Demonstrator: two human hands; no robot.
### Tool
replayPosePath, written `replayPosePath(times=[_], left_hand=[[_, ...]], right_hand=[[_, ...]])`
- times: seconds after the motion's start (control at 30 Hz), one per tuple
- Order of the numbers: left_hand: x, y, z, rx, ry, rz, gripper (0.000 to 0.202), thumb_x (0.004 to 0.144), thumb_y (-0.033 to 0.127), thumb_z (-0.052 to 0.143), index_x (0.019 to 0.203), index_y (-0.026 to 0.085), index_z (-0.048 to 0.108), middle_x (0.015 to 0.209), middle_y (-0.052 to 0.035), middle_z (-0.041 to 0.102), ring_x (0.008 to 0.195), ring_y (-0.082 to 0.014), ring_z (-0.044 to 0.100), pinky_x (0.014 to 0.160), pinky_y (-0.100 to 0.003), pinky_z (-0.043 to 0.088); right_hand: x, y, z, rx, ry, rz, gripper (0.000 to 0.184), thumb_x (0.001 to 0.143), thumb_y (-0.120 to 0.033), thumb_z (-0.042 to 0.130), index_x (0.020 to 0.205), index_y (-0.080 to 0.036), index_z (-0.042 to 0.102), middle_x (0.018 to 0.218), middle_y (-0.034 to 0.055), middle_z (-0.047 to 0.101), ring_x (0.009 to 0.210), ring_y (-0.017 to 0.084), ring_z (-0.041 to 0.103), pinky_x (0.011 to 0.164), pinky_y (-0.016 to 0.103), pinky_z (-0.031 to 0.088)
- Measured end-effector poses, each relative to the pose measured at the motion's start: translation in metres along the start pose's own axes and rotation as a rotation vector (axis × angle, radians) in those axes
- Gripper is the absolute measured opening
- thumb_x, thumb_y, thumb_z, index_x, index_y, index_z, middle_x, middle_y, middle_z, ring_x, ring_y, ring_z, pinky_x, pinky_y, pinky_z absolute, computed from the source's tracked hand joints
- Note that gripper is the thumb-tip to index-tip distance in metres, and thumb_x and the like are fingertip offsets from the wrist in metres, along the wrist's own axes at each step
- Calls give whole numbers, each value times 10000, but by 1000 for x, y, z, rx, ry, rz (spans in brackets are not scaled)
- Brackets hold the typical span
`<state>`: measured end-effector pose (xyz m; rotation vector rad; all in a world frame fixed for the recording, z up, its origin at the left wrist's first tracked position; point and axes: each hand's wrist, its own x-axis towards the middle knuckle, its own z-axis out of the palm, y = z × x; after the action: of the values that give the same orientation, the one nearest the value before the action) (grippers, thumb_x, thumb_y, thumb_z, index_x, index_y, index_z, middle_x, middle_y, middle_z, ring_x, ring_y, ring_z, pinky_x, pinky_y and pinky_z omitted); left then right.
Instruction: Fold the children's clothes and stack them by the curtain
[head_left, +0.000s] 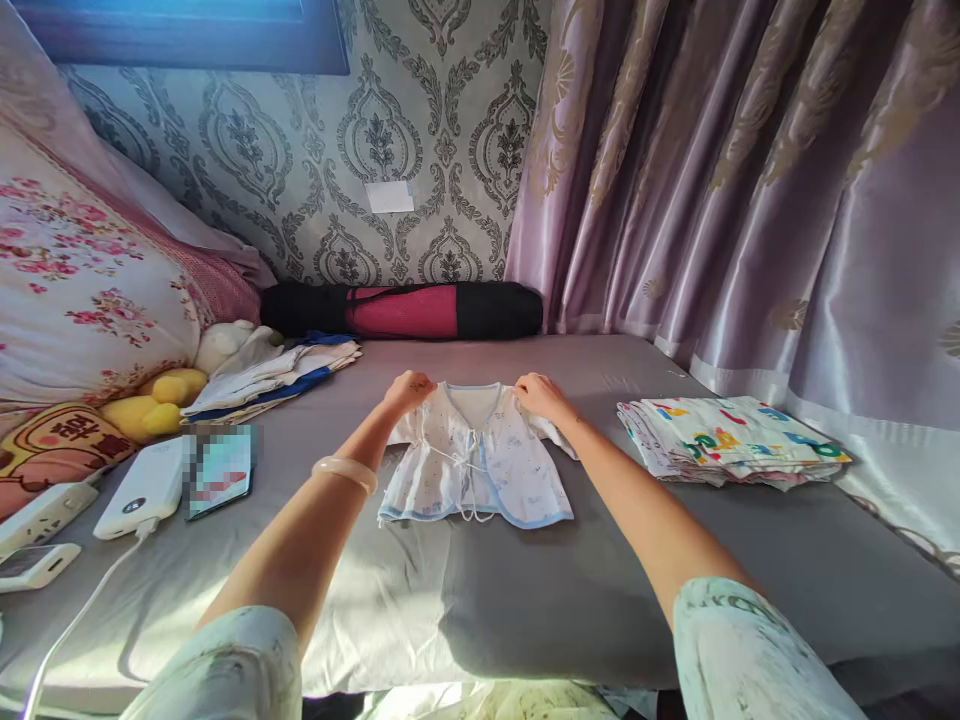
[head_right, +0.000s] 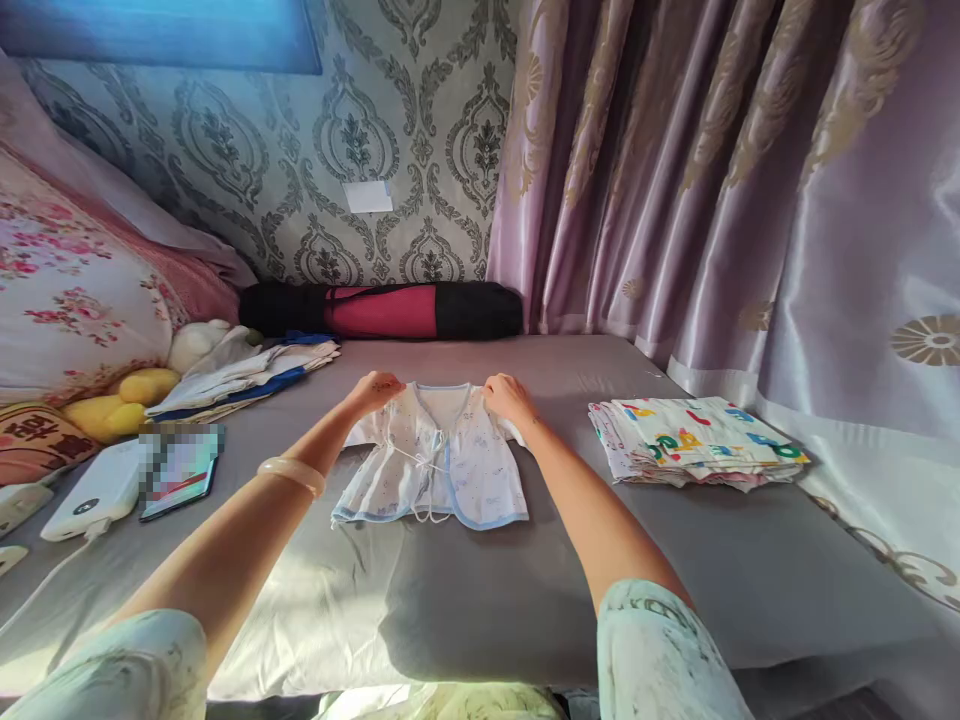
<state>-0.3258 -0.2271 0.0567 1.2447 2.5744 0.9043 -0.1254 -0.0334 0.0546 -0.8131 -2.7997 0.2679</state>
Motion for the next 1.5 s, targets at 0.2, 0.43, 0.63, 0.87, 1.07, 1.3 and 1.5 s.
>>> replayPosePath(times=[0.2,0.43,0.63,0.87,1.07,1.3,1.5], left_hand=[[6,-11,29,287,26,-93,281,897,354,466,937,230,715,1027,-71,737,1008,-255,644,866,-376,439],[16,-26,40,220,-4,28,314,888,369,483,961,188,729,983,-89,734,930,-218,657,779,-269,461],[28,-35,47,189,29,22,332,859,452,526,922,213,748,963,-75,739,928,-241,658,757,-279,454],[54,-41,55,366,59,81,377,904,451,451,935,215,743,989,-100,724,945,-254,650,797,-307,431],[77,-50,58,467,69,198,428,939,445,385,902,179,717,944,-141,687,962,-285,619,824,-369,399],[101,-57,60,541,120,278,456,965,443,334,905,161,687,952,-162,671,981,-296,592,835,-392,372],[105,-56,61,498,64,214,428,952,445,356,928,164,678,995,-161,683,1015,-296,597,847,-384,375]], right_hand=[[-4,0,29,-141,56,-10,329,1002,-285,372,1040,-200,688,1130,111,654,1069,220,578,870,302,396],[5,6,38,-214,12,-60,333,1016,-271,340,1050,-187,661,1146,127,642,1104,237,557,928,344,347],[18,11,42,-254,-31,-124,329,1019,-269,339,1079,-160,644,1113,135,677,1064,235,594,932,349,326],[50,22,51,-336,-39,-194,343,1007,-194,319,1088,-137,647,1113,144,680,1048,244,597,928,358,327],[81,31,60,-369,-66,-264,332,1008,-227,352,1104,-138,657,1119,155,671,1071,246,577,960,366,315],[109,40,66,-386,-37,-313,340,1019,-271,353,1071,-128,658,1108,151,667,1076,245,566,975,362,297],[114,41,65,-314,-59,-256,295,1005,-278,413,1077,-127,656,1106,147,669,1074,242,575,956,358,306]])
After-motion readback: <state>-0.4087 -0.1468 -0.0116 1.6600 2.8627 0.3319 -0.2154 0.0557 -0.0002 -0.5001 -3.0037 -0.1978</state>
